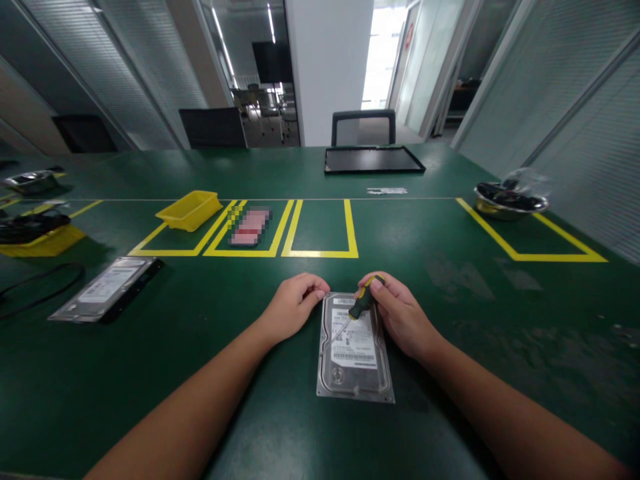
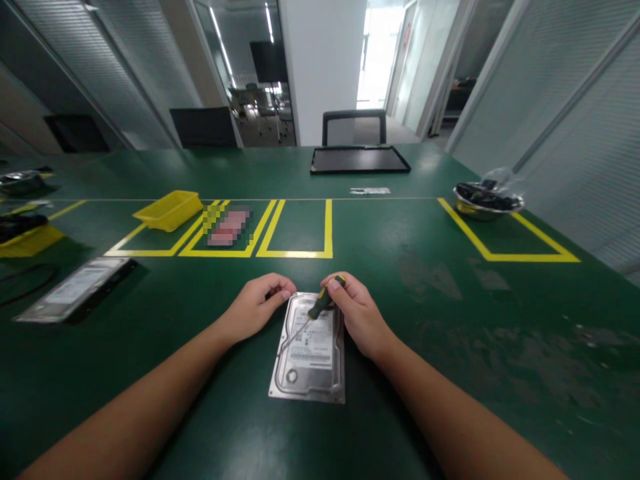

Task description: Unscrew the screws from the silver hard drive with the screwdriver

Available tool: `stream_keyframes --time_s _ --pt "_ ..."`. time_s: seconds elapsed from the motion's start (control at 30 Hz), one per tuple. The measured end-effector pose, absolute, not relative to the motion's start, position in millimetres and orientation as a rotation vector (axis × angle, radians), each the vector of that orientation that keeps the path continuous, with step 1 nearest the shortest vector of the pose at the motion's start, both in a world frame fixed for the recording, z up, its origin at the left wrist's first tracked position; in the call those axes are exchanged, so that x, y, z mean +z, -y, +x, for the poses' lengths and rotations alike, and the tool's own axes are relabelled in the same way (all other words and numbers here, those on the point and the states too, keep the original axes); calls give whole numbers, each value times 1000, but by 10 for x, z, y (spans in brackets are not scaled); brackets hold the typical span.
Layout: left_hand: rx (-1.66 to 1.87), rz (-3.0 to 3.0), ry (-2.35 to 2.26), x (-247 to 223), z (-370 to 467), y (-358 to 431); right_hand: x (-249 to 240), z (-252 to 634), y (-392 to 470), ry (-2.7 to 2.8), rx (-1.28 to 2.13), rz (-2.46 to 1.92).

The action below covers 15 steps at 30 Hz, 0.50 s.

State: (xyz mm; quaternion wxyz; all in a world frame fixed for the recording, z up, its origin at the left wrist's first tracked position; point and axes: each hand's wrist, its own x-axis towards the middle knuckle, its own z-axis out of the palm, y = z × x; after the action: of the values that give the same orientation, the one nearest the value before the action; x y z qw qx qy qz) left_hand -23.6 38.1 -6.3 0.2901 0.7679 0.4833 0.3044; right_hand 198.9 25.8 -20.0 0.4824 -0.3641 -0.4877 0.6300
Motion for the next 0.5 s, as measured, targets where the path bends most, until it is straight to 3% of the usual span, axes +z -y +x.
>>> stream_keyframes --time_s 0.5 --pt "738 1947 -1200 -44 -294 -421 -181 1987 -242 1189 1586 -864"
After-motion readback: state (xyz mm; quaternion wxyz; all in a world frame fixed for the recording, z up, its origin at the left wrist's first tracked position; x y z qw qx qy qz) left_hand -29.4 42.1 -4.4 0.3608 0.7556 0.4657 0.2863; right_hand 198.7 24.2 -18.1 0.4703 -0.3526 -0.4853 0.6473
